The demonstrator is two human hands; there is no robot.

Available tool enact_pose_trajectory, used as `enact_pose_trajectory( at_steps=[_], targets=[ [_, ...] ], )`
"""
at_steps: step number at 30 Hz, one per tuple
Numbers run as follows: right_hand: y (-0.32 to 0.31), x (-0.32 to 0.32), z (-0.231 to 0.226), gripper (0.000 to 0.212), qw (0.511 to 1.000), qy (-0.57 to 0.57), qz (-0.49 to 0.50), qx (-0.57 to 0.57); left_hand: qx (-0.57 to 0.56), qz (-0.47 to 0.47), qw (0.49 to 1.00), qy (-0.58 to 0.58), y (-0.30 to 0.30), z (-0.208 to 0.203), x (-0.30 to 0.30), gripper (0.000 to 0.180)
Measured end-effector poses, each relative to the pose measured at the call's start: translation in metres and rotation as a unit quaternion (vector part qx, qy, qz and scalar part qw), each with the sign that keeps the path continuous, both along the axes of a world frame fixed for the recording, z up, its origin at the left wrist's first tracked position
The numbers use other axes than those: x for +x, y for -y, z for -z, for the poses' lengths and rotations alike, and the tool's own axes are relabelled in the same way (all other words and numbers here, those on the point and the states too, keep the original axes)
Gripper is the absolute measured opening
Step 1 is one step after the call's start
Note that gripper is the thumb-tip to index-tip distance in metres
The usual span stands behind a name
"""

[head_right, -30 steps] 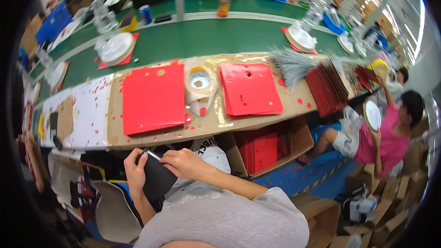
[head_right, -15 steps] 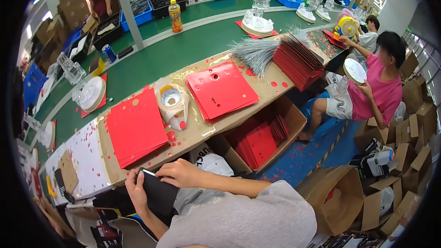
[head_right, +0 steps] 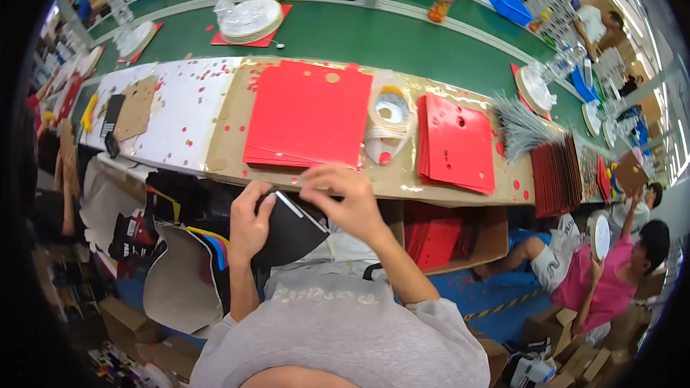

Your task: Applying small circular components or labels to red plastic folders on an assembly line.

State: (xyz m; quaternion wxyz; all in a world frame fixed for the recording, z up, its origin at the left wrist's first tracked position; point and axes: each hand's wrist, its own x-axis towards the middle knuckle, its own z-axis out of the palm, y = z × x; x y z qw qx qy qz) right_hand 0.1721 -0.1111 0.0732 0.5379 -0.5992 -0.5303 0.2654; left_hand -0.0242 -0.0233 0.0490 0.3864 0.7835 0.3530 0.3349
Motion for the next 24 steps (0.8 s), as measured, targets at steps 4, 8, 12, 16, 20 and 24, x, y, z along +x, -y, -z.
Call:
enact_pose_trajectory(
  at_steps=[4, 8, 12, 16, 20, 24],
  targets=[
    [-0.088, 0.018, 0.007, 0.011, 0.999, 0.017, -0.004, 0.032, 0.100, 0.014, 0.994, -0.046, -0.006, 0.011, 0.005, 0.011],
    [-0.152, 0.032, 0.042, 0.014, 0.994, 0.111, 0.025, -0.001, 0.089, 0.011, 0.988, -0.130, -0.013, 0.017, 0.024, 0.014],
    [-0.170, 0.031, 0.063, 0.014, 0.991, 0.118, 0.050, -0.051, 0.102, 0.010, 0.984, -0.147, -0.020, 0.025, 0.031, 0.014],
    [-0.169, 0.027, 0.067, 0.014, 0.991, 0.107, 0.055, -0.063, 0.113, 0.003, 0.983, -0.148, -0.023, 0.030, 0.027, 0.016],
    [-0.172, 0.031, 0.068, 0.013, 0.989, 0.120, 0.052, -0.068, 0.108, 0.007, 0.983, -0.149, -0.026, 0.030, 0.028, 0.015],
    [-0.170, 0.024, 0.074, 0.016, 0.983, 0.159, 0.077, -0.046, 0.109, 0.004, 0.983, -0.146, -0.024, 0.034, 0.028, 0.015]
  ],
)
